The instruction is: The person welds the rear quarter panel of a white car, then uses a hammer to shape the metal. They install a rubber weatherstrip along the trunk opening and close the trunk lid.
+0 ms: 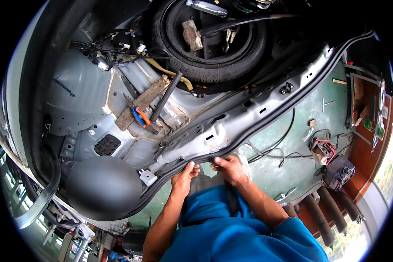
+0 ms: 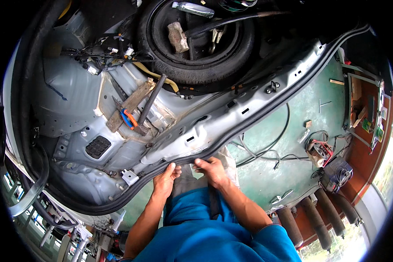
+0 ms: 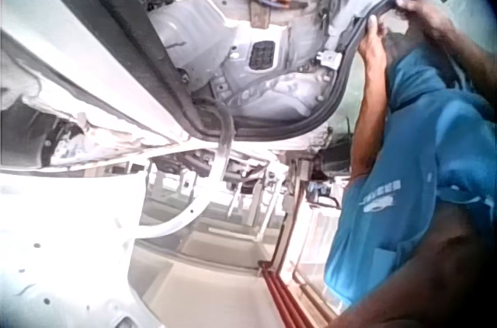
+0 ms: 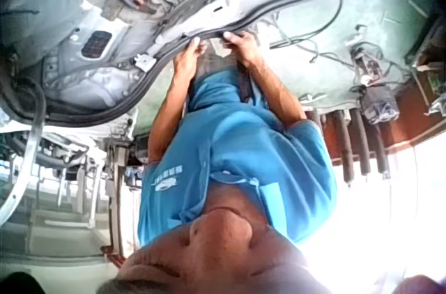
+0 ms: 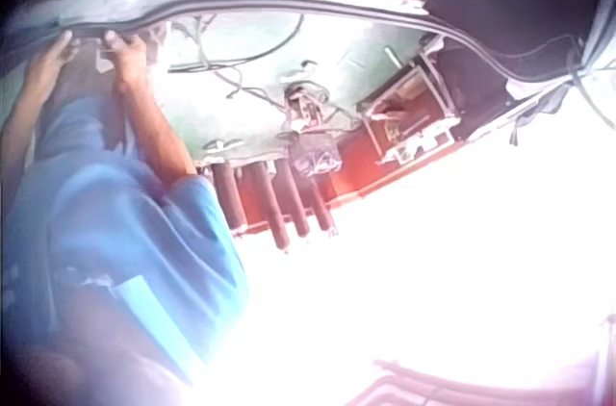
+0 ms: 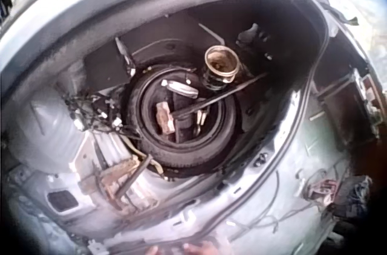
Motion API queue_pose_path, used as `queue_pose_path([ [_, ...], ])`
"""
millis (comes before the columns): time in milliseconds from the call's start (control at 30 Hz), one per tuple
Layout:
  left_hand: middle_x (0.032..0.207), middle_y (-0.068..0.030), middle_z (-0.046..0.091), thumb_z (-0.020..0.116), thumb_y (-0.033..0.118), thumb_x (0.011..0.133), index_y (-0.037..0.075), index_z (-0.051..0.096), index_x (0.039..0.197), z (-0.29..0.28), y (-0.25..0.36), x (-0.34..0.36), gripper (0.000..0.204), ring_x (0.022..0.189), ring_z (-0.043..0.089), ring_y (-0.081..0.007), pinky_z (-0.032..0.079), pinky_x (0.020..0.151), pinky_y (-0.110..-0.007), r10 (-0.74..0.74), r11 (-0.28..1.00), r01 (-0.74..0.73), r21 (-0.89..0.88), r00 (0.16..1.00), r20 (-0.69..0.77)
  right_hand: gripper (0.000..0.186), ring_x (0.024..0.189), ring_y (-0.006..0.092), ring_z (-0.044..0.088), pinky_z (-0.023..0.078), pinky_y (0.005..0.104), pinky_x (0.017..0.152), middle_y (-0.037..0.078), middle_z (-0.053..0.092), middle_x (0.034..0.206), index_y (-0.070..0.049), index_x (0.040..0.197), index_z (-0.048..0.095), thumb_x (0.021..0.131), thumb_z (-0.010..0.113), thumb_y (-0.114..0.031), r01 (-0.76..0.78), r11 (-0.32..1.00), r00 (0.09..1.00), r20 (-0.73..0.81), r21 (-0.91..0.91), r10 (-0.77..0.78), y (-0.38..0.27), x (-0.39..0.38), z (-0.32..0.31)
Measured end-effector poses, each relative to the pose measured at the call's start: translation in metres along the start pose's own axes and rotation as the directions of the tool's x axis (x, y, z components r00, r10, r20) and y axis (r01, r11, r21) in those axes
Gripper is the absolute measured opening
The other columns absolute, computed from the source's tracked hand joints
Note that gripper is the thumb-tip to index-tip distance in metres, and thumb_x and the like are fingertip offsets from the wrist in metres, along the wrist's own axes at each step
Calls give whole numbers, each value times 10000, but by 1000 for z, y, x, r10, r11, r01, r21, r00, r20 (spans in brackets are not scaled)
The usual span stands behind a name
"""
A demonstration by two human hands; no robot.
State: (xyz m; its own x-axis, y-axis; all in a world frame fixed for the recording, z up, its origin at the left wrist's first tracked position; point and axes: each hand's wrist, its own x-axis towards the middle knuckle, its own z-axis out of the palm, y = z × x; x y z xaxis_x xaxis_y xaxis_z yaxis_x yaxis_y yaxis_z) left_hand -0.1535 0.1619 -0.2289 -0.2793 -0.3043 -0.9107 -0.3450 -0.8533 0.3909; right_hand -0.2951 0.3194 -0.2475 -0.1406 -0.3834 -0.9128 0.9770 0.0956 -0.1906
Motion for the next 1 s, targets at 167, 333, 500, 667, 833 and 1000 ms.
queue_pose_path([
  [167, 971, -129, 750, 690, 162, 1010, 30, 699, 1090, -4, 1, -1, 155, 816, 712, -205, 570, 728, -312, -24, 1000, 24, -4, 999, 40, 352, 863, 168, 673, 546, 321, 800, 95, 737, 1009, 37, 1147, 700, 898, 814, -184, 142, 952, 978, -107, -273, -177, -37, 1, -23],
  [333, 984, -132, 756, 693, 168, 1009, 23, 707, 1079, -5, 2, 1, 161, 834, 719, -201, 575, 751, -310, -57, 998, 59, -28, 997, 55, 283, 890, 179, 687, 562, 335, 822, 112, 739, 1050, 30, 1156, 699, 926, 772, -117, 180, 969, 979, -67, -167, -193, -36, -2, -23],
  [500, 987, -132, 759, 692, 168, 1010, 22, 713, 1071, -3, 5, -1, 159, 840, 726, -201, 585, 756, -310, -87, 992, 94, -88, 993, 76, 265, 914, 189, 693, 572, 349, 820, 102, 736, 1064, 6, 1153, 682, 926, 769, -100, 210, 978, 970, -125, -7, -209, -34, -6, -8],
  [667, 995, -130, 757, 687, 177, 1014, 25, 709, 1082, -5, 4, 2, 168, 845, 725, -201, 585, 763, -310, -109, 989, 117, -90, 990, 86, 238, 897, 172, 689, 562, 328, 786, 68, 736, 1019, -22, 1106, 691, 902, 794, -92, 220, 974, 955, -190, -51, -225, -25, 3, -16],
  [833, 993, -116, 749, 683, 170, 1016, 44, 693, 1117, 0, 3, 2, 162, 855, 715, -197, 584, 774, -318, -123, 981, 141, -134, 984, 131, 208, 855, 163, 694, 585, 315, 777, 54, 730, 1005, -40, 1114, 681, 927, 762, -78, 165, 982, 984, -77, 94, -158, -24, 1, -24],
  [1000, 966, -78, 722, 709, 160, 996, 78, 666, 1166, 14, -20, 19, 194, 862, 704, -192, 582, 782, -319, -159, 958, 203, -200, 963, 217, 225, 876, 179, 711, 590, 316, 801, 68, 752, 1014, -30, 1127, 705, 926, 772, -107, 117, 982, 993, -34, 149, -113, -28, -1, -24],
])
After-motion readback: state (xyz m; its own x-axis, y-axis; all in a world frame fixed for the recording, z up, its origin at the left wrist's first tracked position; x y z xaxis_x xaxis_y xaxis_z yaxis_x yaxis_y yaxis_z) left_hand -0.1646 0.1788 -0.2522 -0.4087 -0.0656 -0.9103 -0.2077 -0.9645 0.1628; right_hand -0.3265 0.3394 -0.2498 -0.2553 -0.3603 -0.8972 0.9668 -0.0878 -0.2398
